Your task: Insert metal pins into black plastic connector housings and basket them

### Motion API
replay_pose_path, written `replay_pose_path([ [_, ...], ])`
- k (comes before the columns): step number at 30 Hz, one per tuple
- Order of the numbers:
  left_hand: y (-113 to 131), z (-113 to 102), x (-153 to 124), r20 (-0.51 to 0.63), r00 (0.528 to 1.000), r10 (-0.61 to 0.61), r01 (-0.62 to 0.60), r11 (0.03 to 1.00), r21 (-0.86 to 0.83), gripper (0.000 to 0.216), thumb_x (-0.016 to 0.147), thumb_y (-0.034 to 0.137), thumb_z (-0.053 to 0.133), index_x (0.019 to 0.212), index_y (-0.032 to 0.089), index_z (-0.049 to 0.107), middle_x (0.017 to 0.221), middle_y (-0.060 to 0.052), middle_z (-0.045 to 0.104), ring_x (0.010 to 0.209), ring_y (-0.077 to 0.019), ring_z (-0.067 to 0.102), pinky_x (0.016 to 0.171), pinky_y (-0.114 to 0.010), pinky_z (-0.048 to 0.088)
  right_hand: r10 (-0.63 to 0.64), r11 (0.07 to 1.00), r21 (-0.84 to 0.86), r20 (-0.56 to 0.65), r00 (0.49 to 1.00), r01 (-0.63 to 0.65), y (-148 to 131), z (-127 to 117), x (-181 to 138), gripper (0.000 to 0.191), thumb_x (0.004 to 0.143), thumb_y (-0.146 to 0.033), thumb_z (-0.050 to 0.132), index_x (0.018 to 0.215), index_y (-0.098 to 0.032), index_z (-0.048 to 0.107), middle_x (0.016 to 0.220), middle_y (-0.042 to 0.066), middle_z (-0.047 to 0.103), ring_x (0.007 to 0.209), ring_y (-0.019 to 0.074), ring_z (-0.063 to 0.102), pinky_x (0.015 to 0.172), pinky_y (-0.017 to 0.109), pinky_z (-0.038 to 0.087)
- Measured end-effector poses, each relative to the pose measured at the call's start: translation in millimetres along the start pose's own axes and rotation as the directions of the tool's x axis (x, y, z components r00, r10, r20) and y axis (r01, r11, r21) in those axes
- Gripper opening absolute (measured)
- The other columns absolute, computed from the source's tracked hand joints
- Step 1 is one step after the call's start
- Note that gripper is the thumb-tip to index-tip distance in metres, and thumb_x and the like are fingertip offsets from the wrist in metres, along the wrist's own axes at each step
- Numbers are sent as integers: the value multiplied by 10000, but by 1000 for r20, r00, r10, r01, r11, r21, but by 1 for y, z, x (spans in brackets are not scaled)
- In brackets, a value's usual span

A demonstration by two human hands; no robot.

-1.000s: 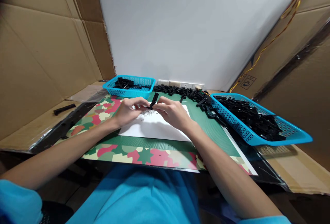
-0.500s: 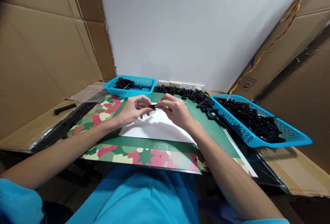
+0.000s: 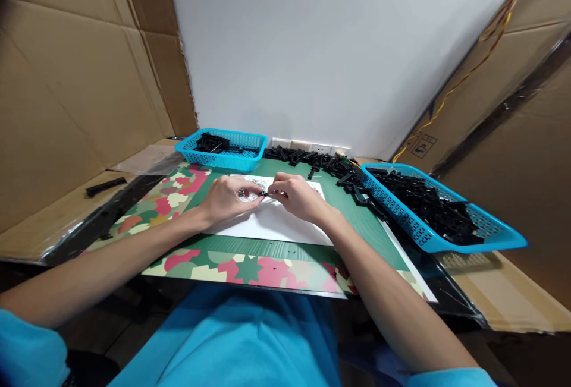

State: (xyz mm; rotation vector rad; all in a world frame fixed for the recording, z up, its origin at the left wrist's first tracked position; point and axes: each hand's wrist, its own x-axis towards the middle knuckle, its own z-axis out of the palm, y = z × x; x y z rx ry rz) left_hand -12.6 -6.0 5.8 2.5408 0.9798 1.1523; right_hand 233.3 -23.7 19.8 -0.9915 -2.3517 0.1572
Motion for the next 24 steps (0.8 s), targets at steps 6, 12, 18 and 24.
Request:
replay_pose_path([
  [6,0,1,-1,47,999,-1,-2,998,59,168,897,383,777,1025,291,834,954,-42,820,903,-265,748,781,-385,567,8,1000,1,22,1000,-8,4,4,-1,176,1006,-167,632,1034,-205,802,999,75,704,769,155,629,723,287,456],
  [12,-1,2,-1,74,997,-20,15,998,56,164,908,426,773,999,304,836,956,-20,826,905,-257,737,742,-354,531,2,1000,20,56,998,-3,3,5,0,194,1006,-138,630,1036,-206,810,1008,80,690,765,148,619,734,269,458],
  [18,1,1,0,101,993,-53,50,998,27,144,909,418,776,985,323,853,953,8,832,851,-223,749,722,-319,514,27,998,59,82,996,-32,-2,1,1,177,995,-152,650,1072,-206,800,1026,84,689,819,171,629,735,269,465],
  [24,0,5,-1,77,996,-51,48,998,46,133,885,406,803,974,322,856,939,1,829,823,-231,723,706,-333,505,28,1000,11,78,997,-29,1,-11,3,329,1092,-171,442,1186,-187,757,1167,126,666,961,207,647,807,309,510],
])
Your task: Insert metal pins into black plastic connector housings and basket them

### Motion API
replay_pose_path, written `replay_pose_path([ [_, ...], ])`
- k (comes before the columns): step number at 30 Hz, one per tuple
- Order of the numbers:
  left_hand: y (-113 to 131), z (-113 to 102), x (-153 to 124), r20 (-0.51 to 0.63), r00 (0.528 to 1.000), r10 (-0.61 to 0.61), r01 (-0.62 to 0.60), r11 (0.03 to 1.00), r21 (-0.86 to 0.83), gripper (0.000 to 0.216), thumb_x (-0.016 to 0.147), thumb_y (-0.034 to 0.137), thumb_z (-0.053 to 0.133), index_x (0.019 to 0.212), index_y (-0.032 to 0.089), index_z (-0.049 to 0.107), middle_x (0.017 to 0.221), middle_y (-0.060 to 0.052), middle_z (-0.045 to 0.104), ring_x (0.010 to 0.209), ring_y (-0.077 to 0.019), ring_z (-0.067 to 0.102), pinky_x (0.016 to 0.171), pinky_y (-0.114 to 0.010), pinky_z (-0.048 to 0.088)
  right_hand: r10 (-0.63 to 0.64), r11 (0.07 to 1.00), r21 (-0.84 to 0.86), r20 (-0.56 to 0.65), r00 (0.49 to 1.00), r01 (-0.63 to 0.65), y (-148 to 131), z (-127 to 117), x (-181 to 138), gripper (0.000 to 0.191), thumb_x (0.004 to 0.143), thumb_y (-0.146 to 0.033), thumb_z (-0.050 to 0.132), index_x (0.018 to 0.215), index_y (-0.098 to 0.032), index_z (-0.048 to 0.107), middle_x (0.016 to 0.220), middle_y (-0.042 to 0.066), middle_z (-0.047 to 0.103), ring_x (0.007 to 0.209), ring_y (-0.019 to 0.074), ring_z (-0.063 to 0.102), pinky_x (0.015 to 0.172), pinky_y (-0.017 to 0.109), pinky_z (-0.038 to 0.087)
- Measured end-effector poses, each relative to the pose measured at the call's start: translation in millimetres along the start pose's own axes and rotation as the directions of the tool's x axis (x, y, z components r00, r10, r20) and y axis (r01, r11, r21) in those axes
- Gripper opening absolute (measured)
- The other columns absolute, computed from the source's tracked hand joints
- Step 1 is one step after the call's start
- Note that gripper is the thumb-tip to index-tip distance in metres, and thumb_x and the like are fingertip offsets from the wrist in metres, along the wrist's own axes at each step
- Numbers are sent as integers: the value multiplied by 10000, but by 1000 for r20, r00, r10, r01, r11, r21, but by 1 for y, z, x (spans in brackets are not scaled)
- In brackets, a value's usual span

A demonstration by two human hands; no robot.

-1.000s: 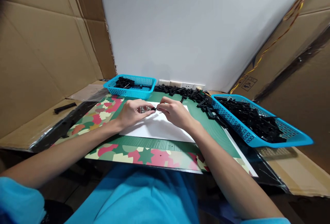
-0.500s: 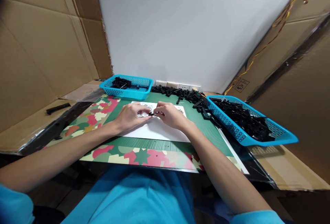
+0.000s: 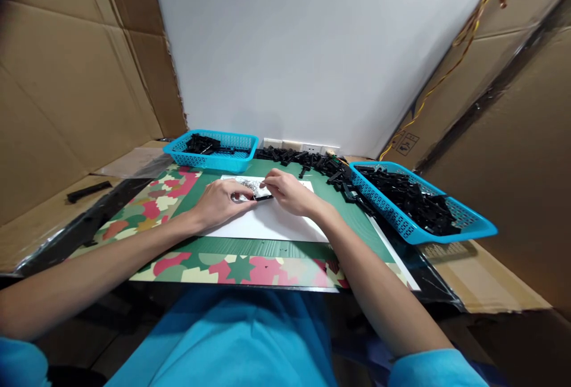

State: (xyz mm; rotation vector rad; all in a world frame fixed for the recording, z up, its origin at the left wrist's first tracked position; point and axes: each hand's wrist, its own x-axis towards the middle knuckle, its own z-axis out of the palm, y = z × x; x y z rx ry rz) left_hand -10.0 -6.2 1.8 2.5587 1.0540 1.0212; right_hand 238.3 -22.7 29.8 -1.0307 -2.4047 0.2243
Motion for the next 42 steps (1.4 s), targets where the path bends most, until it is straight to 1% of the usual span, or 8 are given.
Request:
replay_pose_path([
  [6,-1,2,-1,-26,1000,15,-14,1000,21,90,866,378,821,924,315,848,910,9,816,819,-227,711,686,-332,488,-57,956,-292,-113,992,22,9,-9,-2,301,1073,-163,467,1100,-182,766,1156,143,690,1035,258,647,876,377,513],
  [8,-2,2,-1,-27,999,22,-22,1000,20,94,869,369,815,941,320,847,924,11,815,826,-226,715,689,-331,491,22,979,-193,-240,970,-70,6,-6,0,247,1069,-226,522,1046,-190,765,1080,121,730,959,246,684,856,373,530],
  [11,-3,3,-2,-30,998,46,-45,999,23,111,872,363,808,963,312,845,939,0,812,846,-232,716,686,-329,496,236,963,215,-382,894,-163,-3,6,6,218,1031,-360,620,940,-187,717,888,82,746,795,221,726,775,354,589],
  [13,-4,4,-2,-37,997,68,-67,997,40,111,871,357,805,959,300,842,930,-12,807,855,-237,711,679,-328,494,352,865,478,-358,864,-154,-10,17,11,278,984,-455,683,909,-189,664,821,72,736,737,225,742,720,351,629],
  [16,-5,5,-3,-35,996,86,-84,994,64,93,875,347,794,937,292,835,903,-18,792,834,-230,699,675,-328,487,409,769,620,-289,865,-156,-16,31,15,379,933,-567,729,927,-202,624,786,63,723,693,234,746,663,366,660],
  [21,-3,5,-4,-16,995,94,-93,994,61,87,888,332,779,945,293,831,909,-19,785,837,-225,690,694,-331,490,381,796,579,-249,890,-179,-16,39,15,368,944,-575,714,926,-220,617,780,52,709,684,243,744,614,358,649],
  [30,-2,4,-4,-9,993,119,-118,992,51,91,911,352,768,915,286,831,884,-21,796,869,-237,695,694,-332,492,338,847,495,-226,913,-192,-15,38,15,218,986,-418,665,905,-223,611,784,40,712,678,222,722,660,348,636],
  [42,-2,5,-4,26,985,168,-169,982,80,93,940,299,728,899,262,803,873,-19,794,908,-250,695,691,-351,488,354,843,493,-203,913,-217,-16,37,14,201,987,-398,647,889,-227,608,793,44,712,682,221,711,671,354,624],
])
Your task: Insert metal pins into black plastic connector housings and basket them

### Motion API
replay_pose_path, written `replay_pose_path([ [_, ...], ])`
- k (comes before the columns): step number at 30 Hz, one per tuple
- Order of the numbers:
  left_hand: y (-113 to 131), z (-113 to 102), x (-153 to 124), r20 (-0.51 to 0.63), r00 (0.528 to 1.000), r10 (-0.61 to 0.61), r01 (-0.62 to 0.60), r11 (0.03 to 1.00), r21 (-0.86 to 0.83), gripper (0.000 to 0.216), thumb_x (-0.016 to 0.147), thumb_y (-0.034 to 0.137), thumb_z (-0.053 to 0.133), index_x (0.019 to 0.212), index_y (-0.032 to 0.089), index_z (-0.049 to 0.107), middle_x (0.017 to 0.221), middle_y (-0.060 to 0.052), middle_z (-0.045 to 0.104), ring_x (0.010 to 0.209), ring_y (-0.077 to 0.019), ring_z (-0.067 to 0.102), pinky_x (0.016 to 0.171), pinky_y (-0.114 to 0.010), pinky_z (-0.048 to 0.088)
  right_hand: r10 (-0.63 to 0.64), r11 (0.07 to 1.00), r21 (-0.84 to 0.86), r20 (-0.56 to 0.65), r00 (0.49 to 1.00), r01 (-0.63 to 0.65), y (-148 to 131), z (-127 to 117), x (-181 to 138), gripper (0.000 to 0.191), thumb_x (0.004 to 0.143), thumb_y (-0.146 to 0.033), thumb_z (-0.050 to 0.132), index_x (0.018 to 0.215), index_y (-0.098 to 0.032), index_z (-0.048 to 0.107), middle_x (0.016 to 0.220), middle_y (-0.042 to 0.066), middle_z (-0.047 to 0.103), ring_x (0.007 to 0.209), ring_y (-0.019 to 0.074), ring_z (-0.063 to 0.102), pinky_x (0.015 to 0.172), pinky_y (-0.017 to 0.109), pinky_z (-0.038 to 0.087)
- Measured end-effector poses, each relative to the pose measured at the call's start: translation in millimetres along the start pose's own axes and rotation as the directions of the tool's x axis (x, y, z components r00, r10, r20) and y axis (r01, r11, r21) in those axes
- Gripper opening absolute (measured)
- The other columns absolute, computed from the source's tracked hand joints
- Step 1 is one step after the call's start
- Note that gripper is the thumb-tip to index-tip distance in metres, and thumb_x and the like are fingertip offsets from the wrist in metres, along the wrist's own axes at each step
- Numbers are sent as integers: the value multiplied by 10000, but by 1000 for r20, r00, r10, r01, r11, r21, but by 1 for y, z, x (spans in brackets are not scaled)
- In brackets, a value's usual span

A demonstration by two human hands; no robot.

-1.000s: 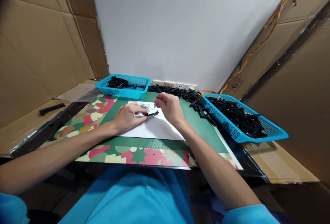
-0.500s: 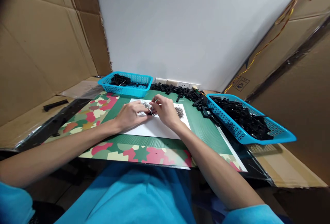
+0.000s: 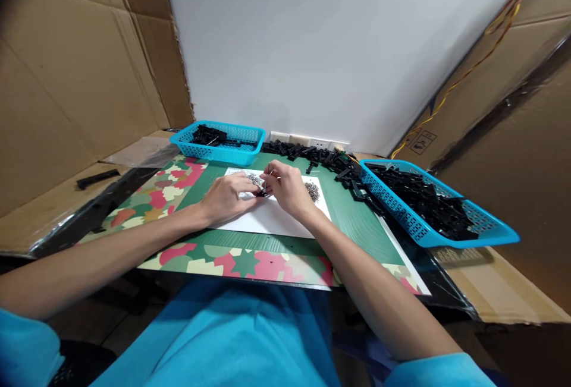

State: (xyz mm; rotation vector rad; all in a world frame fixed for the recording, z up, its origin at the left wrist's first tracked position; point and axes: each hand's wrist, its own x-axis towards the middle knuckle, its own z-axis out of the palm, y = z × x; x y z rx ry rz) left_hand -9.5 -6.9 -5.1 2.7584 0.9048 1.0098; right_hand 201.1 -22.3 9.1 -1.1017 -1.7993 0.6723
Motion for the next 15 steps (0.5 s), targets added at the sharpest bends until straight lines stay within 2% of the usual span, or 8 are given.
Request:
replay_pose_path([
  [8,-3,2,0,26,998,64,-64,998,-10,107,961,231,691,916,230,788,908,-50,787,915,-254,691,785,-383,528,-25,994,-104,-14,1000,23,-5,0,0,166,972,-332,633,849,-228,596,766,42,706,706,235,703,676,344,580],
  [15,-3,3,0,16,997,69,-68,994,-84,188,977,239,683,807,209,755,817,-40,756,814,-228,667,754,-367,502,-92,976,-201,-41,995,82,-2,4,-2,139,967,-281,620,844,-219,600,749,40,710,680,220,689,645,310,517],
])
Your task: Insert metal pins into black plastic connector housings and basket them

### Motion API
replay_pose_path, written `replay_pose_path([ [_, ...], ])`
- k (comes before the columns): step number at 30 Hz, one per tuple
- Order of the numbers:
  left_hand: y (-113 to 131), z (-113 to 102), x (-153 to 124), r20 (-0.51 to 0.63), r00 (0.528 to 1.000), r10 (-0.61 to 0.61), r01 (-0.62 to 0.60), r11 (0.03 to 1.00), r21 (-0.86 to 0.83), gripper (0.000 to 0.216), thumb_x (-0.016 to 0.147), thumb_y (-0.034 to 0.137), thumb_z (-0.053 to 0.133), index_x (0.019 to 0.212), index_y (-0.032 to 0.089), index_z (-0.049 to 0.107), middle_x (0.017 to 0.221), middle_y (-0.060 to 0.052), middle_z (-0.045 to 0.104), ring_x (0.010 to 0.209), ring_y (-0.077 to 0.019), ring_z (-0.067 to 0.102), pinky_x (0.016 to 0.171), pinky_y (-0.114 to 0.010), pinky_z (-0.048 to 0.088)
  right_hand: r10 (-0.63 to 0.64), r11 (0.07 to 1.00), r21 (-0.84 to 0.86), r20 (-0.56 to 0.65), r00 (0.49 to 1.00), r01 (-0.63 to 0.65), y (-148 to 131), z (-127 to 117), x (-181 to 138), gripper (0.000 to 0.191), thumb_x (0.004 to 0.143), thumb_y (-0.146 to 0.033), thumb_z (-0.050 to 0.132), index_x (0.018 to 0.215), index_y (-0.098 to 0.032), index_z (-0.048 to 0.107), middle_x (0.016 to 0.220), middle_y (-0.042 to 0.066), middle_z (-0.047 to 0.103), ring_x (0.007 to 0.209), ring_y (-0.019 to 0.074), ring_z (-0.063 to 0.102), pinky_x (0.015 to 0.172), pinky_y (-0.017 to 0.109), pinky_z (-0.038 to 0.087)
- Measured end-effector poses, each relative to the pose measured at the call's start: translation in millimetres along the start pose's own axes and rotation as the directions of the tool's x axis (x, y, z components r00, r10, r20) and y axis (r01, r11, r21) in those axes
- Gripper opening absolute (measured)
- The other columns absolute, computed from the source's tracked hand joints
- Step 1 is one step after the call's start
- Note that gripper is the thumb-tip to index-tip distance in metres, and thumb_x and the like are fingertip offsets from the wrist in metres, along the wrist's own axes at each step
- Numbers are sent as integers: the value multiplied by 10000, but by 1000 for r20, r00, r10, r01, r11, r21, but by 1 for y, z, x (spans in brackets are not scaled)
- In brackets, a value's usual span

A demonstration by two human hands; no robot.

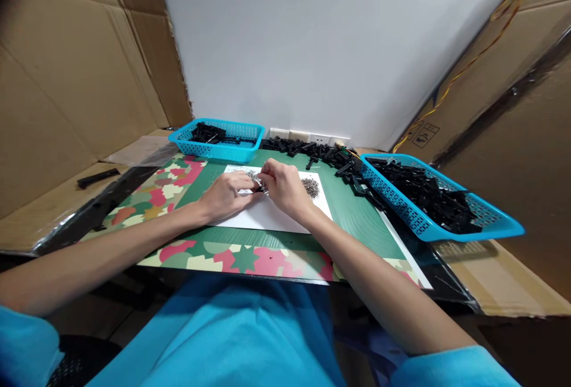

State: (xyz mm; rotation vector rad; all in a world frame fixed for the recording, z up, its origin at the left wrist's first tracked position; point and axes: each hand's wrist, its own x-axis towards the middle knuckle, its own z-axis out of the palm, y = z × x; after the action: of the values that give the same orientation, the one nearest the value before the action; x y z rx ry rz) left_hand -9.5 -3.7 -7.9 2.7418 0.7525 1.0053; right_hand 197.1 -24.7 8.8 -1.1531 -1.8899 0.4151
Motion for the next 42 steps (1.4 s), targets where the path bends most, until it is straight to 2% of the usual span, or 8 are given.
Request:
replay_pose_path([
  [5,-1,2,0,-41,998,-40,40,999,-6,103,963,273,721,922,219,798,910,-54,782,876,-238,690,795,-375,537,28,991,134,-45,999,-22,-5,-4,3,243,1017,-429,610,891,-221,609,759,47,707,689,215,696,669,322,566],
  [8,-1,2,1,-106,994,-30,28,999,-25,127,960,293,740,1038,220,810,1001,-58,811,920,-245,702,859,-403,563,25,961,276,-155,988,19,-8,-20,8,291,1024,-508,606,1008,-217,615,850,69,728,760,208,715,750,333,607],
  [11,-1,-1,1,-182,983,-8,7,1000,-7,191,964,326,749,1108,218,813,1054,-70,820,924,-245,702,873,-417,584,49,961,275,-201,978,8,-1,-42,12,307,1028,-502,586,1042,-198,625,863,87,728,767,198,714,755,331,607],
  [19,-1,-14,5,-300,954,26,-5,998,70,192,966,307,748,1119,210,811,1076,-75,813,950,-236,694,845,-397,606,63,952,294,77,995,-83,23,-63,15,317,1026,-480,569,999,-172,641,804,64,710,641,171,682,646,314,553],
  [26,-4,-20,6,-305,952,-36,61,995,74,165,965,309,749,1092,210,788,1081,-62,805,1001,-237,720,890,-391,591,69,965,244,113,991,-95,25,-70,17,276,1036,-429,541,1048,-192,681,877,59,699,646,145,580,632,300,480],
  [32,-1,-22,7,-325,945,39,3,991,131,155,975,302,737,1089,209,787,1073,-55,800,986,-230,702,876,-383,590,94,987,113,196,976,-117,28,-64,14,310,1021,-431,560,1023,-192,757,765,25,607,639,142,448,575,279,335],
  [36,3,-22,6,-331,937,106,-52,984,169,169,985,298,716,1108,206,786,1081,-62,794,981,-232,686,846,-376,594,121,973,160,252,960,-165,19,-61,11,378,1005,-484,591,862,-174,753,679,10,521,591,127,371,537,279,258],
  [42,9,-26,4,-341,925,167,-116,980,163,197,983,292,720,1166,240,770,1108,-71,771,995,-229,676,824,-377,591,128,935,284,290,948,-213,11,-60,8,344,976,-478,656,949,-166,799,686,13,547,583,117,354,537,280,264],
])
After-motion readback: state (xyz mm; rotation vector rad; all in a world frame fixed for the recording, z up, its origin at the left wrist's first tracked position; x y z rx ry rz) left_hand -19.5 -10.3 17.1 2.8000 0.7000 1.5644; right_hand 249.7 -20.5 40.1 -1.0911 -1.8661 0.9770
